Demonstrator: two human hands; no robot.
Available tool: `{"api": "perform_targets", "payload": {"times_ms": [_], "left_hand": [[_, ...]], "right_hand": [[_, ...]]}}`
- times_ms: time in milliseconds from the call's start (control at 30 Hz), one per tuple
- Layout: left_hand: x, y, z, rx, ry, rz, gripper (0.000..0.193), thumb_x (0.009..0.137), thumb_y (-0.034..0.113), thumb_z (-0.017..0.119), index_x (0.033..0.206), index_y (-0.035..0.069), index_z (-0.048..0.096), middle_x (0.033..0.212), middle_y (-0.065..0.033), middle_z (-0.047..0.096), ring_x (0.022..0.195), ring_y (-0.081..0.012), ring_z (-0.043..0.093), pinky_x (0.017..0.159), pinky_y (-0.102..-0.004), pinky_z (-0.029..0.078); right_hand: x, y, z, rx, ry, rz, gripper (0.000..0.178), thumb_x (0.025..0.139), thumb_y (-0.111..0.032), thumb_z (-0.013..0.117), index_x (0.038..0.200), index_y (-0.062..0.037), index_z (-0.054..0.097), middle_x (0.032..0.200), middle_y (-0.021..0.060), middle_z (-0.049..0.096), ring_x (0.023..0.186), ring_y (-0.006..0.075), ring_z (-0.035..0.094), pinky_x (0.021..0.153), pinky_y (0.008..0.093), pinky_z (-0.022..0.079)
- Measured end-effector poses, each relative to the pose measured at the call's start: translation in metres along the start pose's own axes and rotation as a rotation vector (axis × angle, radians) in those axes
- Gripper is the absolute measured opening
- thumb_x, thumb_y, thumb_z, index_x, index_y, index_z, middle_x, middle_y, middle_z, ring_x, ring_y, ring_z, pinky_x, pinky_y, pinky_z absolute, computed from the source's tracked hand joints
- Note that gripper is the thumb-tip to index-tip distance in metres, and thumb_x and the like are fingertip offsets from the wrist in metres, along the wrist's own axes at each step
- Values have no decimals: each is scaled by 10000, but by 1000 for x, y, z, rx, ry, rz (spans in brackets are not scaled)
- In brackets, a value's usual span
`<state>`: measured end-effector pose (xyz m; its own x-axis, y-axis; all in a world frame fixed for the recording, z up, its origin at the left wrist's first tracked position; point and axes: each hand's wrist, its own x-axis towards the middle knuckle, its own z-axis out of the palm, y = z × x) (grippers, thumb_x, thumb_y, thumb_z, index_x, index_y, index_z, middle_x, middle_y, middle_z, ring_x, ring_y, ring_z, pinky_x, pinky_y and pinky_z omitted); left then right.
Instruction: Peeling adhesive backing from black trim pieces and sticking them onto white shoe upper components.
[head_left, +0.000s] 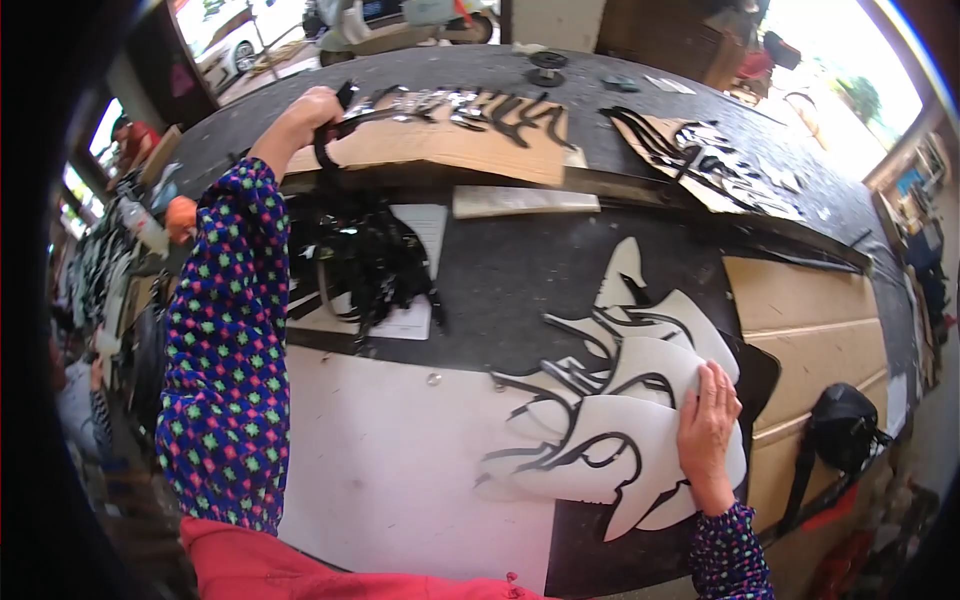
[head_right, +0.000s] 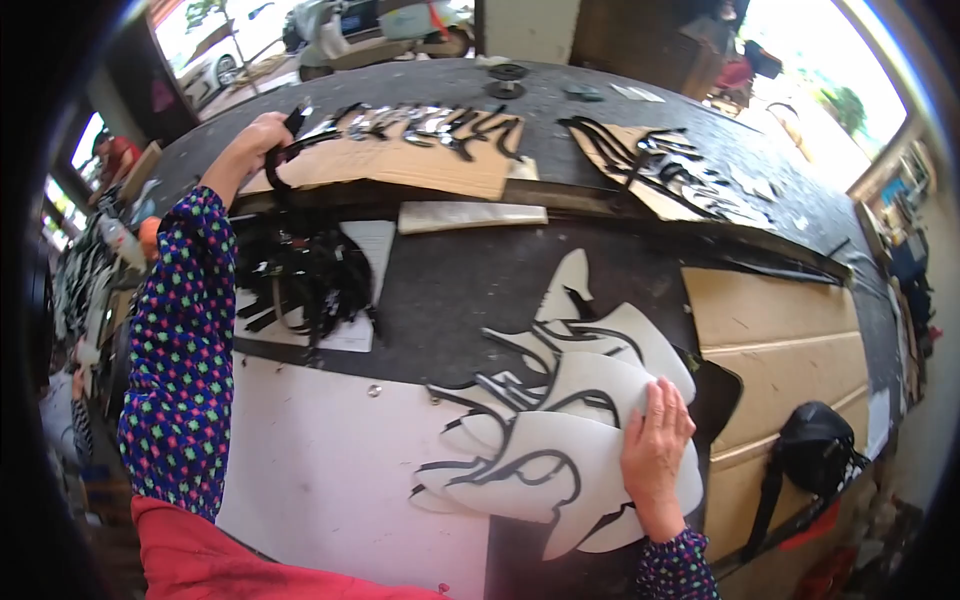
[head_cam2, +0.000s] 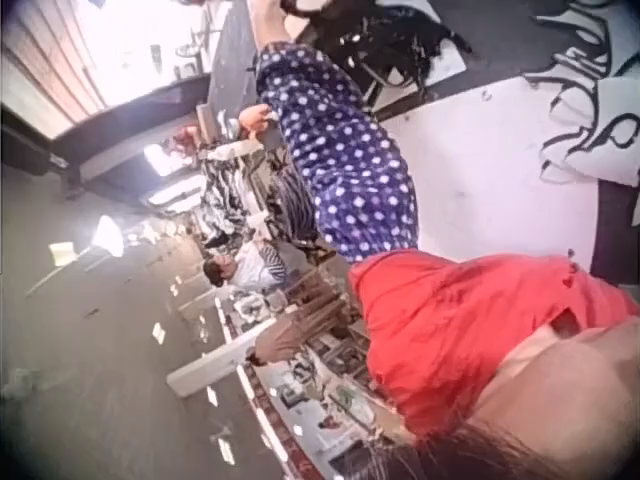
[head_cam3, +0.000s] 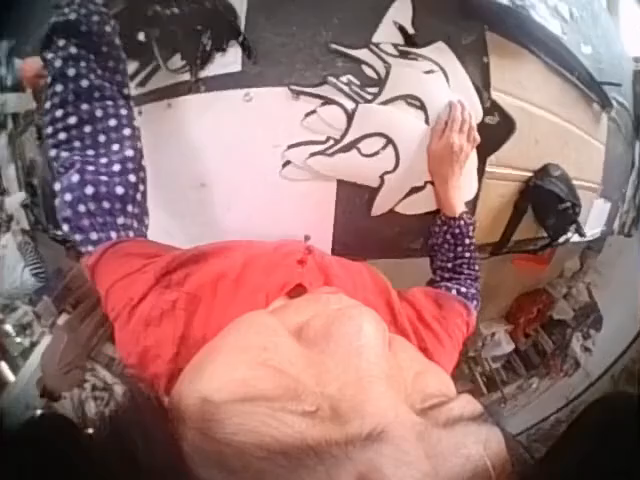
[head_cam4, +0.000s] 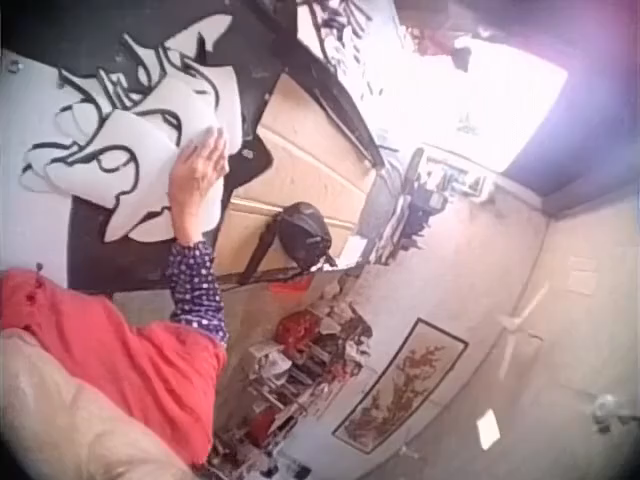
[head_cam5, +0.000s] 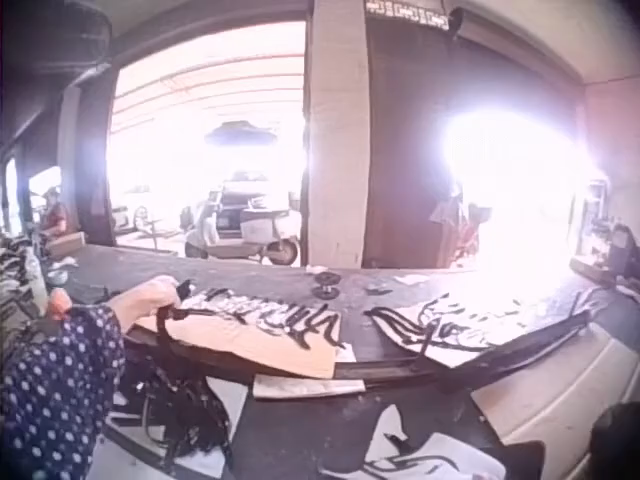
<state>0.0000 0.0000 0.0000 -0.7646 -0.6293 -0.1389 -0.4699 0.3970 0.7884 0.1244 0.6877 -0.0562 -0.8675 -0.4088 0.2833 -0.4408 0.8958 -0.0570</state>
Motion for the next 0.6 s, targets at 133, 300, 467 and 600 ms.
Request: {"api": "perform_targets", "payload": {"times_ms": [133,300,467,600], "left_hand": [[-224,64,-133,-2,146,115,669,771,-28,651,1410,25,459,883,-90,600,655,-149,563,554,-293,468],[-405,30,-87,-72,23,161,573,842,-12,652,1385,50,478,1014,-39,587,840,-98,578,609,-234,493],[-512,-51,-14,104,-148,14,300,919,127,646,1199,28,601,1076,-61,564,935,-145,589,692,-276,535],[-542,-93,18,91,32,-13,165,923,86,624,1063,-2,632,1007,-82,578,899,-188,597,804,-327,507]], "right_hand": [[15,-55,49,172,113,-95,436,960,-107,550,1367,31,482,1411,210,503,1341,356,438,1100,449,321],[7,-19,41,140,106,-147,433,969,-118,544,1370,32,481,1404,213,511,1337,357,445,1099,443,323],[11,-21,38,105,138,-142,401,1009,-160,495,1370,15,500,1410,181,524,1340,322,455,1091,421,333],[19,-17,41,200,130,-143,373,1019,-193,501,1335,4,531,1399,173,540,1324,317,474,1092,414,338]]}}
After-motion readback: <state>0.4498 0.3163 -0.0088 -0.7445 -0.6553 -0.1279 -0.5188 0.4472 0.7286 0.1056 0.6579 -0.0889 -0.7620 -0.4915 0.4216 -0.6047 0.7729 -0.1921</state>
